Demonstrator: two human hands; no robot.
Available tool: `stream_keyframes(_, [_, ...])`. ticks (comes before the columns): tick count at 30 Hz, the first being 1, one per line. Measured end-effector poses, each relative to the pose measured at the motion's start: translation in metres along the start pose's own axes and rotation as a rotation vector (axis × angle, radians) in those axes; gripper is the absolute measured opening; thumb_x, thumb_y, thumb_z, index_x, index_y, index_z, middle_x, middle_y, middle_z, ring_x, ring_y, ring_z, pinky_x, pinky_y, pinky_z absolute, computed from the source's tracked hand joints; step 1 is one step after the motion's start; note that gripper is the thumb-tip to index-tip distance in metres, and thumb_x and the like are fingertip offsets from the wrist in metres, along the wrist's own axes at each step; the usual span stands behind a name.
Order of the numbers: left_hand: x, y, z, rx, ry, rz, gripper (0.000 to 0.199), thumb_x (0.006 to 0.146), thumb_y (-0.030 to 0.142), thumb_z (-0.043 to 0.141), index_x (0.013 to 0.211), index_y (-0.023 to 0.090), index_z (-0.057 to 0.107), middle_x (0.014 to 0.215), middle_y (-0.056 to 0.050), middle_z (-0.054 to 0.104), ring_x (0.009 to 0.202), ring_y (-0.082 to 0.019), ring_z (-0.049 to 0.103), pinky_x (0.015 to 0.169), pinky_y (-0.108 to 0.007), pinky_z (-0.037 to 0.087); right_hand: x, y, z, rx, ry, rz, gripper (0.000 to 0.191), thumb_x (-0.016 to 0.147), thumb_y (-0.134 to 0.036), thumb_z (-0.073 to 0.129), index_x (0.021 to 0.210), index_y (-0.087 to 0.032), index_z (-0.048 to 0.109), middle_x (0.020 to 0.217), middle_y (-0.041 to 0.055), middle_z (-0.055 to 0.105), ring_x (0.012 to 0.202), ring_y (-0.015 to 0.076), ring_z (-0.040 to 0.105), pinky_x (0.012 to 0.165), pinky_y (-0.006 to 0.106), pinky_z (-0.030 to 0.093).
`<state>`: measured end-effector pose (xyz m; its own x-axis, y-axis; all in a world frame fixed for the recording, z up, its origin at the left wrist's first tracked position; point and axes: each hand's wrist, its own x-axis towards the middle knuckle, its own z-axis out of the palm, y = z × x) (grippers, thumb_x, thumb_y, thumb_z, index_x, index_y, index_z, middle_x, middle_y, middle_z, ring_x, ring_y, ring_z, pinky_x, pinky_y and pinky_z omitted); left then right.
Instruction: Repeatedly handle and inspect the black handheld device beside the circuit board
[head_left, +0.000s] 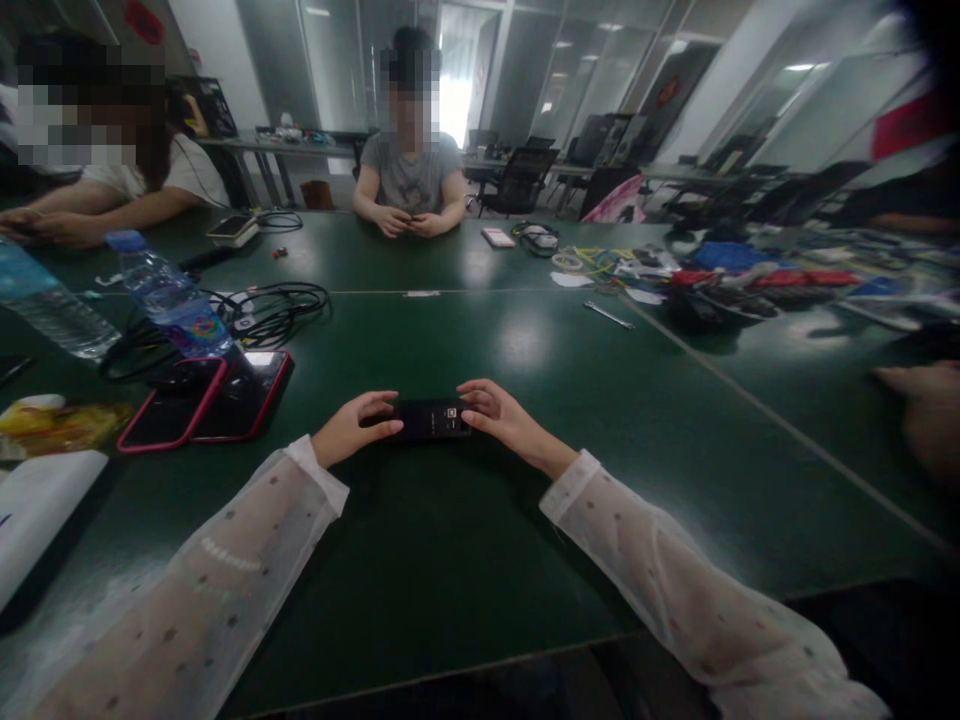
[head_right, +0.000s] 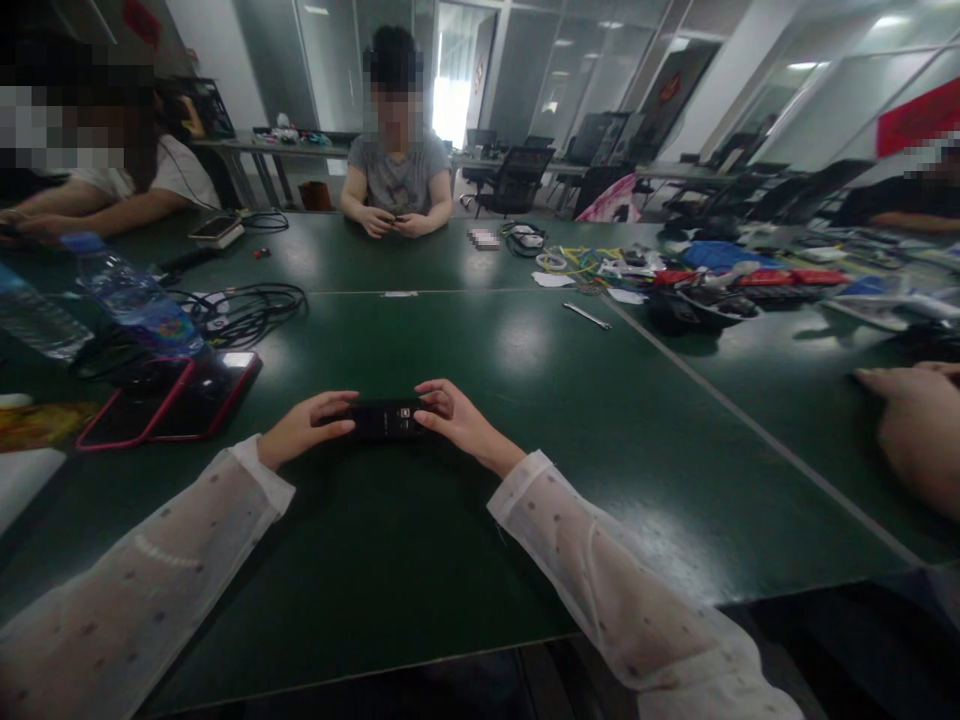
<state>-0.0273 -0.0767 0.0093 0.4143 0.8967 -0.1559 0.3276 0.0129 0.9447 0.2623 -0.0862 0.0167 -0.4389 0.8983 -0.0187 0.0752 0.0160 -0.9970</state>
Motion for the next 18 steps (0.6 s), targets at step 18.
stream_keyframes(18, [0.005, -0.003, 0.005, -0.055, 0.088, -0.041, 0.058, 0.082, 0.052, 0.061, 0.127, 0.016, 0.053, 0.131, -0.014, 0.058, 0.123, -0.027, 0.054, 0.105, -0.044, 0.04, -0.003, 0.0, 0.012, -0.361, 0.007, -0.147, 0.043, 0.087, -0.042, 0.06, 0.126, -0.028, 0.048, 0.13, 0.0061, 0.05, 0.117, 0.0232, 0.053, 0.098, 0.046, 0.048])
